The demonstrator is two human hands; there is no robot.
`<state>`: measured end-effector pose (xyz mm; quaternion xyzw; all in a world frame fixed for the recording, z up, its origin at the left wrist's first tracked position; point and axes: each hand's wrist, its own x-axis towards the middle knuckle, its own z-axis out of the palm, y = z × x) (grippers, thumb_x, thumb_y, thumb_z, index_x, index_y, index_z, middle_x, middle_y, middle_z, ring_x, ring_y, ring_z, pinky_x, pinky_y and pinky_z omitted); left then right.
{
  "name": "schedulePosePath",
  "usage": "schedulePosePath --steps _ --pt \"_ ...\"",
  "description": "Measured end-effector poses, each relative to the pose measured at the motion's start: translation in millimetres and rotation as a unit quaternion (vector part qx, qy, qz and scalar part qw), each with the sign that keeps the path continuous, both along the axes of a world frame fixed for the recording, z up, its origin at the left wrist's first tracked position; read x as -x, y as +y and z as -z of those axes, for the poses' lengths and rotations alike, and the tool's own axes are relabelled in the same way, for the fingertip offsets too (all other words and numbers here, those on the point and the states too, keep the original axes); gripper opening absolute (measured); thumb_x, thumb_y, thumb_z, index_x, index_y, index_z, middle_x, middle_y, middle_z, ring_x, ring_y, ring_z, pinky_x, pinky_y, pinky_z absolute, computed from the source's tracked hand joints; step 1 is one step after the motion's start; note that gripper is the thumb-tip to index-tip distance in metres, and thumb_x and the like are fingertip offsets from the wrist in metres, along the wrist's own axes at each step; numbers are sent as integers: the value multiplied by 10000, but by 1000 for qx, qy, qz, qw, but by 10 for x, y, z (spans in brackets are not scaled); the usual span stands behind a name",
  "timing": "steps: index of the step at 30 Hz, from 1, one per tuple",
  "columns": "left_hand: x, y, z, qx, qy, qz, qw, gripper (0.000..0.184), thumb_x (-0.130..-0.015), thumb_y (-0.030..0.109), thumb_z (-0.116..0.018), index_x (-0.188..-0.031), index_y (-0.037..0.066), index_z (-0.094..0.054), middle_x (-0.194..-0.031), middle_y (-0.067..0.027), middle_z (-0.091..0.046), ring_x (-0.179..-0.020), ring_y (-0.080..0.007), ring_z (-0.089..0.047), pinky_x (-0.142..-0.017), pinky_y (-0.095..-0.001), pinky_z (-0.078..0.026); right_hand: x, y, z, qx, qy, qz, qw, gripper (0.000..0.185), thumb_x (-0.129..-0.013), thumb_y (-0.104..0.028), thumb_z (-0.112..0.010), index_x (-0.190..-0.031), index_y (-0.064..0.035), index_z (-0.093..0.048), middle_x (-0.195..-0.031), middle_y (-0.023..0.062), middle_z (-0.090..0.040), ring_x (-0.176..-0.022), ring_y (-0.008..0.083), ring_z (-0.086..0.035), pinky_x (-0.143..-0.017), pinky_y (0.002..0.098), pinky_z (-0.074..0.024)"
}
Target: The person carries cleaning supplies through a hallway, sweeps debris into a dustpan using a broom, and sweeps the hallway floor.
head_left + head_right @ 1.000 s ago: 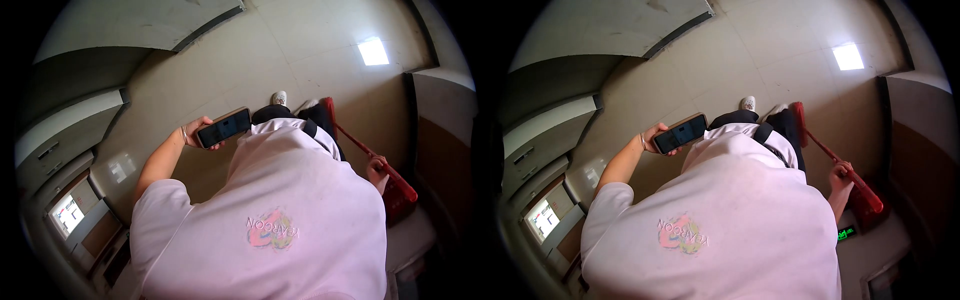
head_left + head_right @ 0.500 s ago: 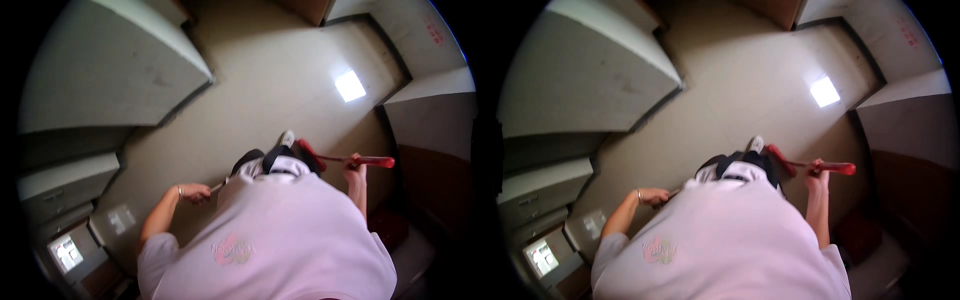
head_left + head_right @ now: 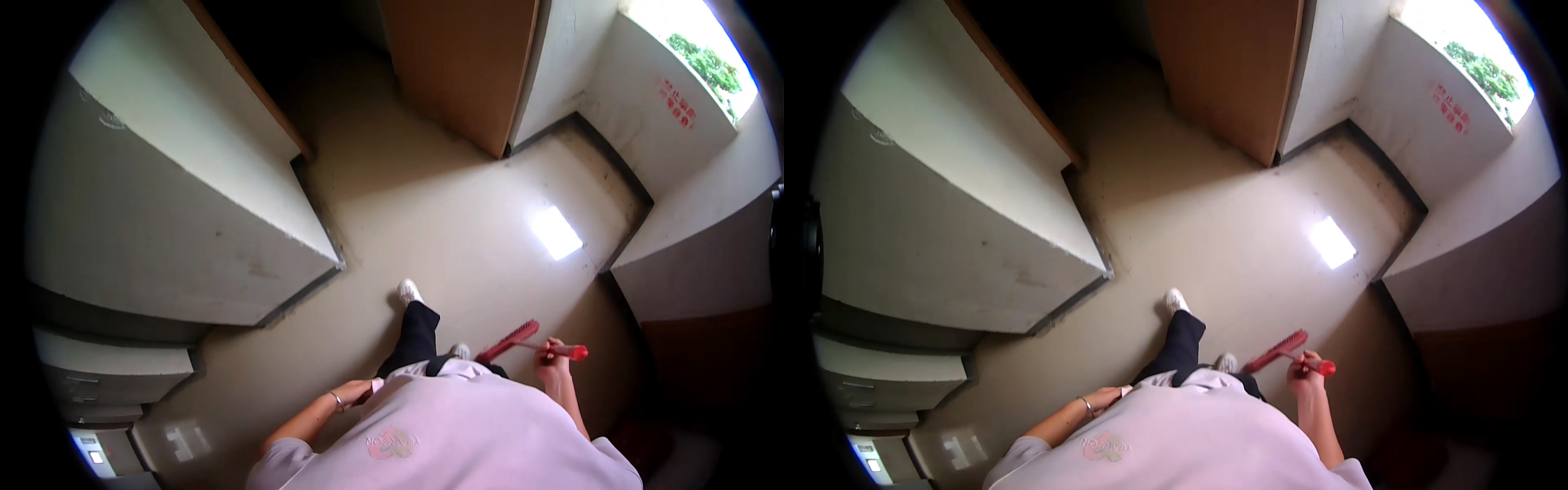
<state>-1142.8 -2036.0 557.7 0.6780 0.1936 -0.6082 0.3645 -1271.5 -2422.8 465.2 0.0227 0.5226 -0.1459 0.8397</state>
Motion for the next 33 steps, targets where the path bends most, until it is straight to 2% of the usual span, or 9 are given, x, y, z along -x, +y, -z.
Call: schedulePosePath --steps 7,8,15,17,19,21,23,28,33 --pt "-1483 -30 405 91 -7 -74 993 530 -727 432 -446 -934 -56 -437 -794 -99 -522 -682 -142 -513 -626 -234 -413 -1233 -138 -272 34 88 56 994 169 -697 -173 -463 -559 -91 -409 -442 6 -411 -364 103 -420 -315 173 -360" --pt "-1701 192 905 75 0 -64 995 506 -727 425 -450 -914 -45 -454 -788 -90 -519 -633 -137 -513 -570 -229 -423 -1379 -208 -274 42 100 59 992 200 -708 -201 -464 -547 -104 -398 -430 -1 -402 -354 102 -420 -311 175 -360" --pt "-3147 -88 858 -27 -308 162 937 320 -709 337 -488 -738 27 -563 -619 -37 -539 -541 -114 -497 -477 -226 -399 -2706 -492 -795 56 31 94 994 216 -730 -191 -416 -522 -141 -389 -412 -24 -392 -337 77 -412 -295 148 -338" --pt "-3461 -421 975 56 -389 133 910 290 -705 315 -499 -780 40 -557 -649 -34 -543 -542 -113 -497 -494 -229 -409 -3040 -465 -881 59 -15 106 992 169 -693 -148 -455 -535 -115 -404 -433 -9 -414 -371 81 -434 -302 141 -339" --pt "-3714 -922 854 181 -300 34 936 282 -696 274 -524 -856 42 -540 -663 -43 -545 -553 -130 -505 -526 -255 -426 -3438 -334 -1046 49 8 103 993 202 -699 -163 -409 -503 -126 -375 -407 -20 -393 -338 68 -395 -301 150 -304" --pt "-3735 -1459 587 251 -290 69 921 285 -677 227 -557 -882 32 -526 -723 -59 -537 -608 -142 -512 -589 -269 -432 -3776 -218 -1156 25 20 97 995 182 -658 -182 -401 -487 -125 -370 -394 -7 -379 -322 84 -361 -308 172 -298" --pt "-3727 -1920 394 339 -422 198 817 382 -647 212 -593 -962 28 -478 -857 -89 -496 -756 -165 -491 -669 -268 -409 -4068 -152 -1146 25 3 58 998 169 -655 -185 -403 -501 -118 -382 -403 5 -378 -331 95 -360 -311 191 -296" --pt "-3818 -2890 -796 427 -605 273 614 612 -602 188 -632 -1108 37 -322 -1017 -127 -386 -953 -238 -377 -779 -298 -340 -4916 -171 -725 41 -86 6 995 80 -669 -143 -430 -614 -85 -432 -505 32 -440 -396 123 -411 -359 207 -342" --pt "-4885 -3360 -820 456 -611 211 612 346 -630 140 -603 -917 32 -443 -874 -97 -480 -819 -228 -473 -737 -282 -367 -5931 -361 -649 115 -120 -85 982 156 -698 -141 -370 -764 -12 -429 -742 100 -471 -670 191 -474 -613 317 -414"
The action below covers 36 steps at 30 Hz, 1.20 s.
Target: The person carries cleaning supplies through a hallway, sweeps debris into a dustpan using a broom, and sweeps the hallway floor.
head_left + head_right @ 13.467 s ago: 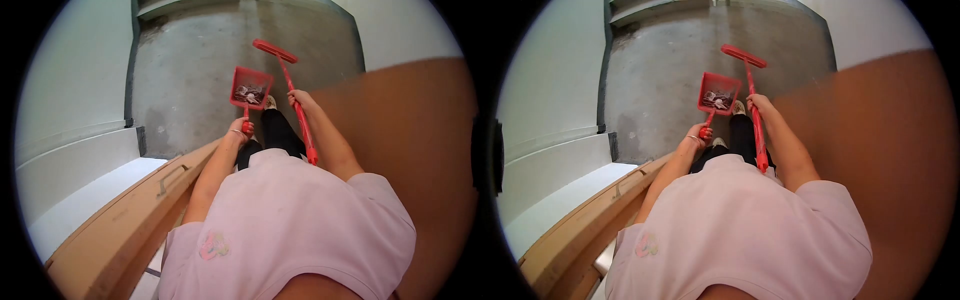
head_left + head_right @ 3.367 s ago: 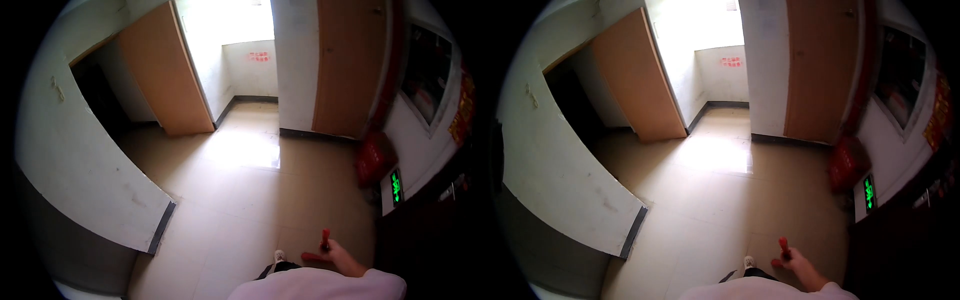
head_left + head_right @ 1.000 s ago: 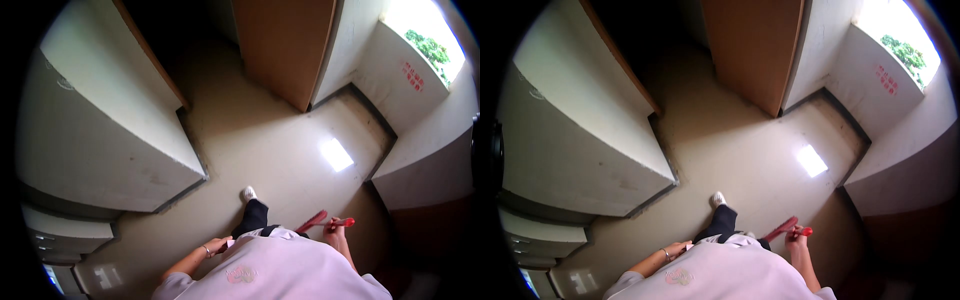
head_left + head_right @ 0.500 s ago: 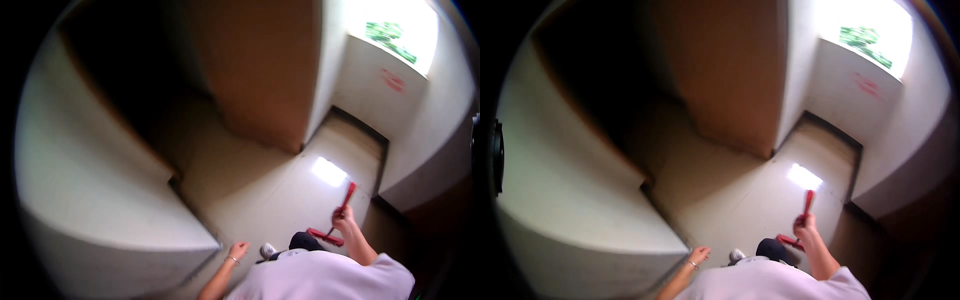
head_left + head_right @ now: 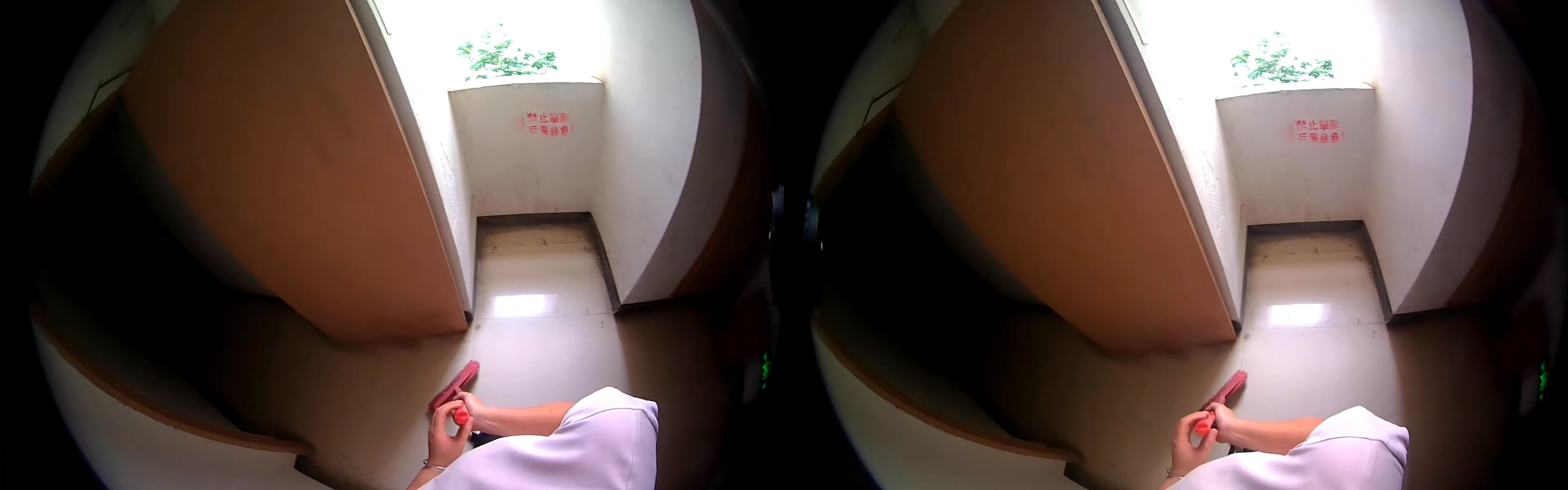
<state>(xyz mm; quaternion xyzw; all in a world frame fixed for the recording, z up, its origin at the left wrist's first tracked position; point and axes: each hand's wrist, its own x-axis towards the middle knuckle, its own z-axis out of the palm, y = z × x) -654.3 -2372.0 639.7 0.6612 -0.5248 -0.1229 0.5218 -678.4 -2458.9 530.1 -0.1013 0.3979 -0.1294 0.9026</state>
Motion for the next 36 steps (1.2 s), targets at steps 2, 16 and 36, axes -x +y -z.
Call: schedulePosePath --steps 2,16,36 --pt "-280 -147 -14 3 13 42 999 191 -635 114 -596 -764 39 -477 -706 -74 -500 -680 -207 -501 -636 -259 -393 -350 -65 145 42 5 -47 998 145 -715 -143 -366 -743 -16 -429 -736 95 -468 -657 177 -468 -603 300 -412" --pt "-1711 -140 230 -135 98 275 947 251 -632 144 -593 -516 32 -400 -550 -51 -430 -542 -134 -416 -500 -245 -331 -1377 -170 184 -73 82 -300 948 169 -706 -221 -455 -666 -57 -457 -619 29 -518 -491 132 -454 -526 260 -400" --pt "-5065 1246 -620 37 229 -114 966 105 -645 -48 -492 -584 4 -424 -621 -57 -462 -590 -138 -445 -576 -242 -359 -5235 561 134 -169 21 -351 921 71 -656 -134 -452 -648 -72 -418 -583 43 -421 -547 167 -436 -489 284 -380"
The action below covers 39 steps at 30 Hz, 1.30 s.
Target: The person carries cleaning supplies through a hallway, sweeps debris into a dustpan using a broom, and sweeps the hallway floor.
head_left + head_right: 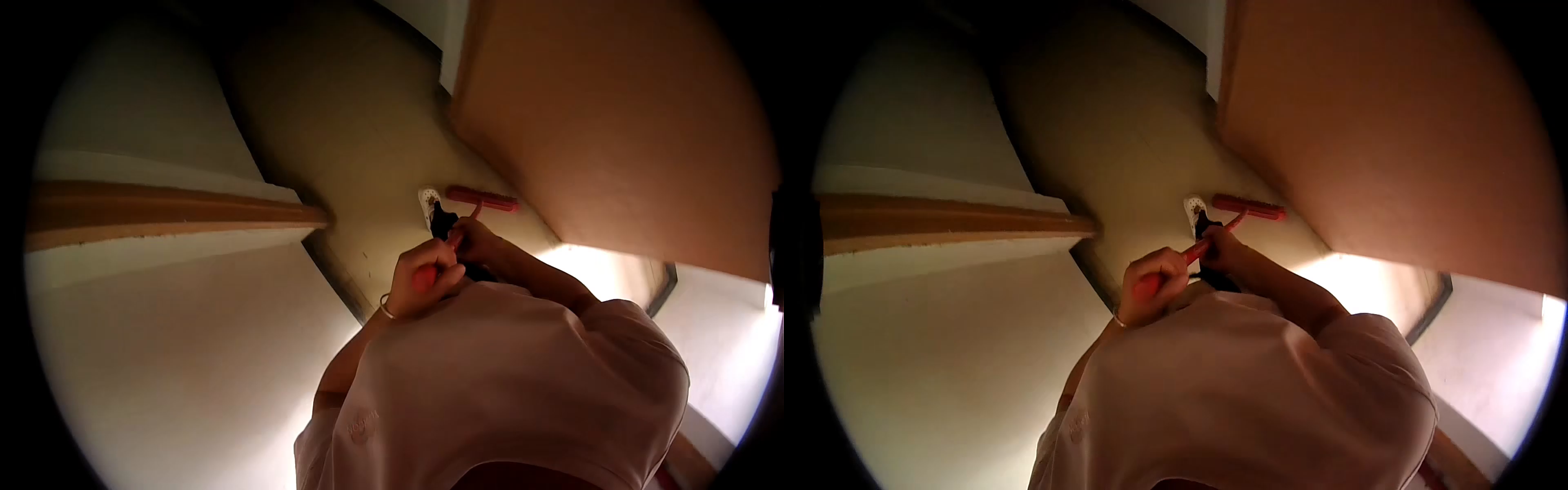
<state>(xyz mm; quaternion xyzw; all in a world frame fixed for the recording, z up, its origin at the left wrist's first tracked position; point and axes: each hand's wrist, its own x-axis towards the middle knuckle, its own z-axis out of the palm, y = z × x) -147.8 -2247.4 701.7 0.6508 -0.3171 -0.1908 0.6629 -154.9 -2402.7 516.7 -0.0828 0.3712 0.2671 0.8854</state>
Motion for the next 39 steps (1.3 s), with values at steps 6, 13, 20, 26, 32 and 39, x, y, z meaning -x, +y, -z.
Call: schedulePosePath --steps 6,13,20,26,32,39 --pt "-870 -505 -400 -37 -152 -71 985 142 -607 -16 -561 -592 18 -423 -609 -69 -447 -560 -202 -434 -543 -270 -365 -1498 -170 -454 29 -29 -54 998 58 -664 -119 -432 -656 -67 -411 -541 53 -430 -503 176 -432 -488 292 -376" --pt "-585 -848 -381 -63 -190 -22 980 132 -601 -49 -564 -659 21 -469 -696 -81 -489 -658 -207 -470 -683 -309 -369 -1615 -371 -641 135 -98 -89 982 155 -727 -179 -372 -618 -72 -397 -502 68 -436 -419 166 -411 -396 288 -355" --pt "-2515 -752 403 -150 -232 -60 959 183 -623 52 -580 -726 22 -432 -821 -93 -463 -782 -253 -437 -694 -305 -359 -3149 -375 -90 211 -119 -184 953 167 -702 -151 -414 -586 -38 -451 -563 109 -492 -498 215 -483 -497 317 -419" --pt "-3721 -649 1502 -61 18 69 996 186 -627 87 -583 -740 40 -443 -813 -88 -458 -753 -221 -446 -652 -293 -368 -4022 -322 376 144 -70 -178 971 132 -637 -139 -490 -649 -8 -478 -578 116 -503 -480 228 -498 -421 343 -418" --pt "-5106 -508 611 -119 -167 100 974 194 -649 100 -569 -796 43 -456 -837 -85 -477 -768 -197 -455 -682 -290 -367 -5118 -274 -893 244 -98 -181 948 173 -685 -201 -464 -725 -33 -474 -638 84 -507 -562 208 -501 -492 344 -427" --pt "-6210 -42 57 -122 57 35 990 89 -685 72 -532 -748 37 -480 -798 -72 -488 -771 -165 -457 -711 -269 -362 -6354 -42 79 -191 -333 -177 906 165 -715 -229 -383 -730 -94 -477 -659 66 -506 -708 140 -457 -682 214 -354"
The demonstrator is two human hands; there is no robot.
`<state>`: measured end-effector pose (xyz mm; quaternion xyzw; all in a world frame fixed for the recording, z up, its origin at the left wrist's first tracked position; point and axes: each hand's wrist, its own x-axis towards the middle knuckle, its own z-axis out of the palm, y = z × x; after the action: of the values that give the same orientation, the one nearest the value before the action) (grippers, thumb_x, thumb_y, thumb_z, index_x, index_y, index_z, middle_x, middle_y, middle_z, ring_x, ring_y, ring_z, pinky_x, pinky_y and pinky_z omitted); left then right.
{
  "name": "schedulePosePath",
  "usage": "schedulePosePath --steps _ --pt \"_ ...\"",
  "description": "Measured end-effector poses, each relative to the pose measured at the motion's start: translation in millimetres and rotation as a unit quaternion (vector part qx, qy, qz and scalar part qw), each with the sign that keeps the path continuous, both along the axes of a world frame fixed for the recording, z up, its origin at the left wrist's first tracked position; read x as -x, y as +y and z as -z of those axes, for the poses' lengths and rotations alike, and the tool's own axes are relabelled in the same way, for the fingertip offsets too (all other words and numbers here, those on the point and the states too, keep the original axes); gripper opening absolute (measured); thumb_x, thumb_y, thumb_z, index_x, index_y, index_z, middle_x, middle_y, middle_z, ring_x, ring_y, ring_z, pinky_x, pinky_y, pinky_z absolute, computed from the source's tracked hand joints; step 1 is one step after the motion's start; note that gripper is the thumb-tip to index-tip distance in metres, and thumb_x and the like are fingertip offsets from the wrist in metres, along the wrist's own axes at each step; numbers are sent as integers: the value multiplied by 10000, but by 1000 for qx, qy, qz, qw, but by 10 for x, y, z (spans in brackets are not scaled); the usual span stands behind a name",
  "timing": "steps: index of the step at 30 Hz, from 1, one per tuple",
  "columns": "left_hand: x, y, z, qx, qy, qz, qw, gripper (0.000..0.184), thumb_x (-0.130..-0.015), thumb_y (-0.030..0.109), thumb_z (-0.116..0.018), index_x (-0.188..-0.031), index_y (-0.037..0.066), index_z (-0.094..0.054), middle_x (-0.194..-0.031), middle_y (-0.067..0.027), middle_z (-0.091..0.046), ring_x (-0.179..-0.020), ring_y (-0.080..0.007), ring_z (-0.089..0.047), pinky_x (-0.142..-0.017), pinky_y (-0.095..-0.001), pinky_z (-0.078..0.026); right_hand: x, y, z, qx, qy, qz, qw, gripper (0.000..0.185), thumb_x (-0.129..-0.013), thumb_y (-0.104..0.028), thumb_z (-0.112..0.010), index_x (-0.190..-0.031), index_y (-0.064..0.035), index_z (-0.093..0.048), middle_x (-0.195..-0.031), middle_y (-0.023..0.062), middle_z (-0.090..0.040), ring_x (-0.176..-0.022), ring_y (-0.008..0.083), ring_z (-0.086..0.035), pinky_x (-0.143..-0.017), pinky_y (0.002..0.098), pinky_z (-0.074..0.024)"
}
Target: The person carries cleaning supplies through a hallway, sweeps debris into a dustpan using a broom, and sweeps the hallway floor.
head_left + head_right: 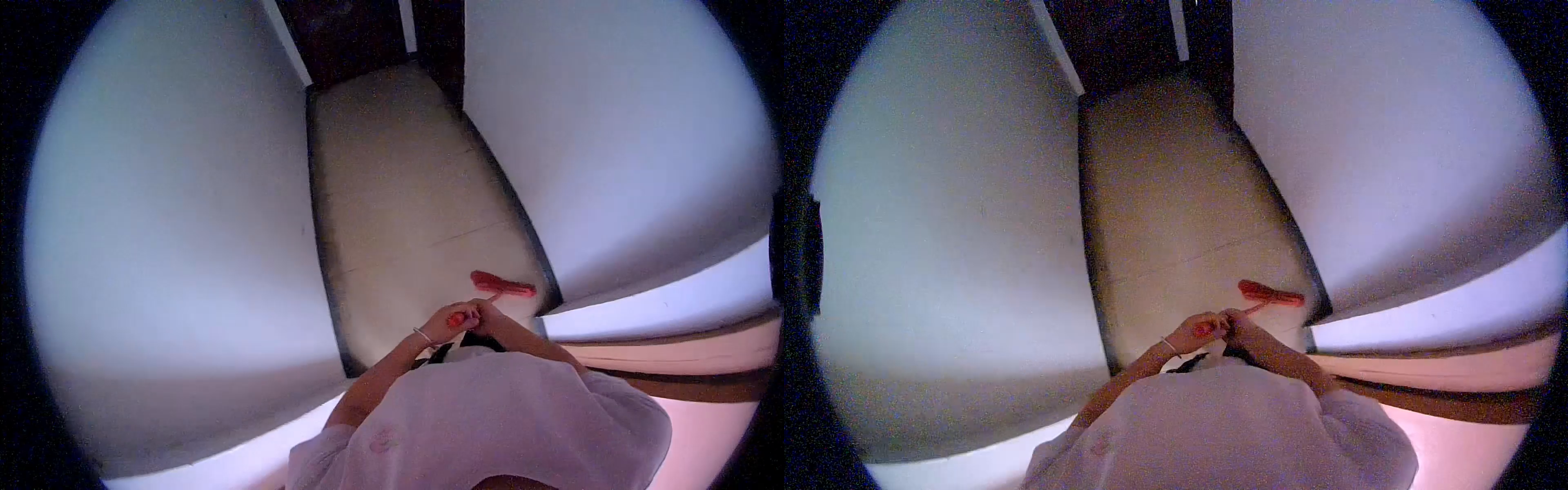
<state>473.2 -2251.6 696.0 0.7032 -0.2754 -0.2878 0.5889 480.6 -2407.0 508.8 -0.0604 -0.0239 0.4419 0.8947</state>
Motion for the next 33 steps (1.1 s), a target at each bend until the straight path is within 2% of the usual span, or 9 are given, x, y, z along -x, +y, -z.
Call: schedulePosePath --steps 4,5,7,12,19,21,27,29,33 --pt "-238 134 -67 48 42 -65 996 71 -718 92 -504 -720 28 -473 -817 -48 -489 -825 -151 -449 -748 -252 -342 -325 224 368 481 -367 154 781 168 -693 -125 -375 -538 -65 -397 -510 62 -417 -452 190 -420 -437 305 -378" --pt "-222 400 -132 86 103 -95 986 78 -725 99 -498 -722 27 -469 -828 -48 -490 -842 -152 -444 -759 -253 -338 -499 404 180 532 -93 14 842 157 -683 -122 -380 -543 -56 -408 -499 63 -417 -441 193 -418 -425 311 -374" --pt "-86 446 -109 61 84 -126 987 86 -736 104 -488 -751 22 -471 -837 -64 -507 -845 -162 -454 -767 -268 -345 -452 366 283 522 191 -117 823 147 -673 -118 -386 -549 -48 -419 -489 63 -417 -429 196 -417 -414 317 -370" --pt "-918 952 -447 159 214 -407 874 87 -726 76 -465 -734 -9 -481 -773 -94 -536 -790 -217 -503 -733 -301 -375 -1250 954 -101 617 -272 -151 723 85 -608 -107 -469 -579 -36 -433 -501 70 -443 -453 191 -437 -429 316 -368" --pt "-2357 1054 -1599 129 120 -316 932 35 -689 5 -470 -656 -4 -473 -733 -94 -524 -806 -214 -502 -729 -307 -379 -2504 779 -2494 596 -471 -41 650 195 -543 -78 -580 -664 -21 -438 -576 91 -488 -552 170 -473 -478 304 -375" --pt "-2461 838 -2001 118 57 -243 961 25 -671 -13 -486 -661 0 -467 -759 -95 -522 -824 -214 -493 -735 -310 -377 -2527 791 -2260 641 -515 149 549 214 -579 -97 -560 -720 -21 -418 -593 115 -486 -549 216 -483 -490 349 -375" --pt "-2503 941 -2737 76 -142 -31 986 97 -652 -5 -526 -706 26 -451 -831 -96 -510 -838 -217 -477 -742 -302 -374 -2656 1119 -3225 632 -426 202 616 174 -608 -146 -550 -663 -35 -429 -608 64 -474 -539 166 -454 -470 284 -370" --pt "-2869 919 -2860 79 -153 -15 985 103 -644 -10 -524 -698 26 -443 -808 -88 -512 -844 -221 -480 -741 -304 -372 -3052 1219 -3063 385 185 143 893 166 -634 -206 -512 -613 -65 -427 -524 41 -446 -469 157 -434 -445 269 -361" --pt "-3476 1192 -3287 70 -165 73 981 122 -643 32 -535 -715 31 -436 -801 -82 -509 -827 -215 -486 -718 -290 -381 -3492 1500 -3769 433 209 221 848 177 -635 -248 -492 -581 -92 -431 -458 22 -404 -409 144 -395 -419 256 -341"
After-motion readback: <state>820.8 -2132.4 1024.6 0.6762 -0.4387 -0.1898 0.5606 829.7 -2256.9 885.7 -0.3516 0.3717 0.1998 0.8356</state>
